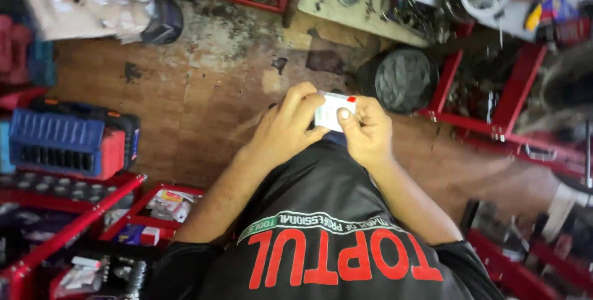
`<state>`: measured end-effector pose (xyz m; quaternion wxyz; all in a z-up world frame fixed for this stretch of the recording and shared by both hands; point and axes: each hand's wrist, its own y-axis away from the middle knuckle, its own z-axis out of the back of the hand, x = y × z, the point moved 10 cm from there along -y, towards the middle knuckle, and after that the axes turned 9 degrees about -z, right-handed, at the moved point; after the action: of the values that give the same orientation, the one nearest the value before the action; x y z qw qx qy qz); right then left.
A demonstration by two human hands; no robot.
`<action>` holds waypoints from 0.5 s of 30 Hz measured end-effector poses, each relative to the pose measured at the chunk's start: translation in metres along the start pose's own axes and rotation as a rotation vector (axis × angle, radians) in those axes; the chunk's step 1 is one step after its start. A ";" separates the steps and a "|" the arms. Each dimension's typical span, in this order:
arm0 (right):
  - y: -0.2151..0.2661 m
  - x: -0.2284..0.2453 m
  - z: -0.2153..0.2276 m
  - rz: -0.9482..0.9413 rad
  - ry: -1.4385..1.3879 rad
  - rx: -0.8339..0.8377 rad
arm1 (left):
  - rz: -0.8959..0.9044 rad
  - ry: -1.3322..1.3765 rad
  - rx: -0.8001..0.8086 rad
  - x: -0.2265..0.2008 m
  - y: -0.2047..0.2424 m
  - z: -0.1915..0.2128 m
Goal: The person cleans a piston with a cloth and a small tool, then applies lubricant from a bottle to the piston rings. They then open a small package to retrieve piston rings and install them onto the piston.
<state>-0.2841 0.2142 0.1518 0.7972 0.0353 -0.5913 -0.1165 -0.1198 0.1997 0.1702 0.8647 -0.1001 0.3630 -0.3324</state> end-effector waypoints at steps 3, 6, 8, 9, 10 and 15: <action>-0.005 0.013 -0.016 0.038 0.031 0.026 | 0.001 -0.269 -0.104 0.000 0.011 0.027; -0.007 0.024 -0.045 0.102 0.072 0.107 | 0.016 -0.310 -0.130 0.007 0.022 0.051; -0.006 0.025 -0.066 0.150 0.050 0.152 | 0.051 -0.195 -0.159 0.019 0.032 0.058; -0.007 0.032 -0.079 0.155 0.052 0.177 | 0.071 -0.207 -0.169 0.025 0.038 0.061; -0.006 0.041 -0.091 0.175 0.044 0.177 | 0.092 -0.158 -0.171 0.033 0.045 0.064; -0.009 0.055 -0.141 0.241 0.059 0.244 | 0.113 -0.035 -0.230 0.062 0.077 0.084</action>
<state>-0.1358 0.1819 0.1593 0.8121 0.0640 -0.5775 0.0535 0.0093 0.2123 0.1636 0.8711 -0.1837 0.3885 -0.2377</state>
